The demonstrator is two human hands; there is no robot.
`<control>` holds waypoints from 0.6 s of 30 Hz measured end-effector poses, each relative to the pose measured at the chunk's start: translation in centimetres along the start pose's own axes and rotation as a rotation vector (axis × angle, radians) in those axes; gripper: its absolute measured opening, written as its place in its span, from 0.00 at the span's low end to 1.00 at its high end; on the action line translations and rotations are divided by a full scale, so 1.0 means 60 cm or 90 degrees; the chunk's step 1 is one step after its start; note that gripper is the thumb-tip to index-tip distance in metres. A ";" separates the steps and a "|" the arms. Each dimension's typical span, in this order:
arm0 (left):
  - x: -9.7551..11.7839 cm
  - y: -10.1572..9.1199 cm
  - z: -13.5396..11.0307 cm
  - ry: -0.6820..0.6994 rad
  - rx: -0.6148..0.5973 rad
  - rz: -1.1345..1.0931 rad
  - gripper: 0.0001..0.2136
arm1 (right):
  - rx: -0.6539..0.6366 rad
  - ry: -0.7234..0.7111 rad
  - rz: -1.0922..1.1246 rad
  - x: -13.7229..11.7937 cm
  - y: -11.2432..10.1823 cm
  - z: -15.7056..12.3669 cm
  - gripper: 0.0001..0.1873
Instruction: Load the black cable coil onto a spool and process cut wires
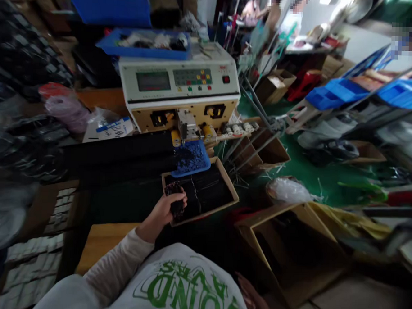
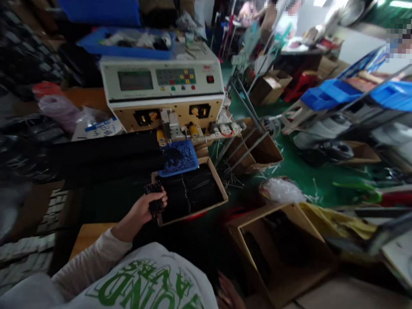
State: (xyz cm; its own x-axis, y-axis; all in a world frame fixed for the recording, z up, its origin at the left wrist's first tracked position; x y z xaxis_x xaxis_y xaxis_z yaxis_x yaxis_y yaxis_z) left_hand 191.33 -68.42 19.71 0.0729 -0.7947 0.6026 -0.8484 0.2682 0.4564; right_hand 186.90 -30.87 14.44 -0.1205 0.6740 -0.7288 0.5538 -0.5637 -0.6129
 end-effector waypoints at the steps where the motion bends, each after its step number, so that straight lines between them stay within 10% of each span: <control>1: 0.002 0.007 0.000 0.002 -0.003 -0.014 0.15 | -0.011 0.035 0.034 0.024 0.008 -0.003 0.18; 8: -0.024 0.086 -0.009 -0.013 -0.038 0.015 0.16 | -0.008 0.046 0.072 0.016 -0.072 0.042 0.20; 18: -0.196 0.267 -0.074 -0.094 -0.158 0.109 0.14 | 0.233 0.004 0.538 -0.107 -0.145 0.142 0.17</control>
Point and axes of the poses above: each hand's wrist, its own z-axis towards the middle knuckle, its own y-axis out of the palm, x = y × z, the point moved 4 cm from there along z, towards the middle knuckle, and after that the axes turned 15 degrees about x, right-handed, at the moved point
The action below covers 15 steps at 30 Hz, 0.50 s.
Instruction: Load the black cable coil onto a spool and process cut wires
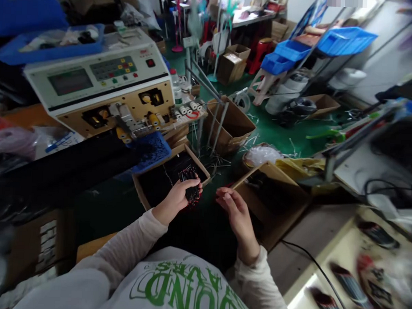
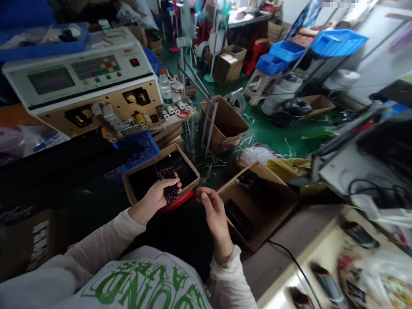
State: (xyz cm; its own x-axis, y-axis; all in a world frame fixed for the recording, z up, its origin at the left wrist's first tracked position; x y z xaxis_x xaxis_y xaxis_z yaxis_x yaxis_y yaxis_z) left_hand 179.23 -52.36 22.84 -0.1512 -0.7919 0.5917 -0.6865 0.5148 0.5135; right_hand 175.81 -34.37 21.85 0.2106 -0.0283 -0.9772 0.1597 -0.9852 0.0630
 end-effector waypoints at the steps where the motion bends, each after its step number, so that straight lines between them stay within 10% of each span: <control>1: -0.015 0.018 -0.002 -0.001 -0.012 0.006 0.14 | 0.026 0.003 0.039 0.001 -0.006 -0.002 0.17; 15: -0.211 0.182 -0.047 -0.143 -0.286 0.278 0.13 | 0.227 -0.038 0.067 -0.002 -0.198 -0.110 0.15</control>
Point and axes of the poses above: each hand's wrist, its own z-axis towards the middle knuckle, its own y-axis out of the palm, x = y × z, the point moved 4 cm from there along z, towards the middle knuckle, and after that the axes turned 15 degrees about x, right-handed, at the moved point
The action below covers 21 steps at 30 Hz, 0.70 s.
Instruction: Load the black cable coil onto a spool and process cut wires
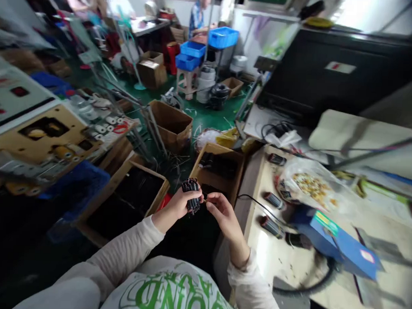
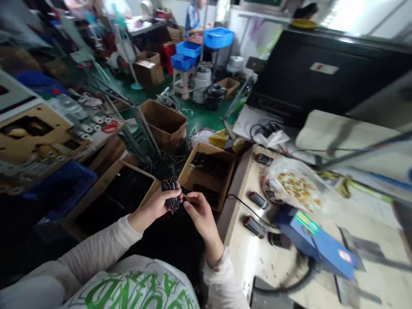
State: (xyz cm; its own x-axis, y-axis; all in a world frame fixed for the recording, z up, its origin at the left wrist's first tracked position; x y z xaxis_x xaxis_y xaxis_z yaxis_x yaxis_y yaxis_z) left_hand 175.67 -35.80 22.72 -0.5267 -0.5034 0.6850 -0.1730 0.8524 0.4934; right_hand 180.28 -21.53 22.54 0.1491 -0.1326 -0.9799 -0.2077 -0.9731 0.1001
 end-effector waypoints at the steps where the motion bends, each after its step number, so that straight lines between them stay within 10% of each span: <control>1: -0.008 0.012 0.003 -0.023 -0.013 0.011 0.13 | 0.029 0.004 0.009 0.002 -0.013 -0.007 0.14; 12: -0.068 0.041 0.037 -0.185 -0.071 0.103 0.16 | 0.412 0.086 0.116 0.046 -0.116 -0.153 0.16; 21: -0.074 0.020 0.043 -0.246 -0.154 0.195 0.16 | 0.639 0.136 0.077 0.128 -0.095 -0.305 0.19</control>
State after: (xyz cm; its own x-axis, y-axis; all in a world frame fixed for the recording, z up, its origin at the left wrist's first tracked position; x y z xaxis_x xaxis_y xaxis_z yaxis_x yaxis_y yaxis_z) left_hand 175.63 -32.20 18.88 -0.7977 -0.1094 0.5931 0.2094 0.8719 0.4426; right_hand 200.34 -20.44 17.58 0.2216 -0.3453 -0.9120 -0.9293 -0.3582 -0.0902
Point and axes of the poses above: each hand's wrist, its own z-axis towards the middle knuckle, its own y-axis out of the palm, x = y × z, the point moved 4 cm from there along z, towards the middle knuckle, and after that the axes turned 15 degrees about x, right-handed, at the moved point
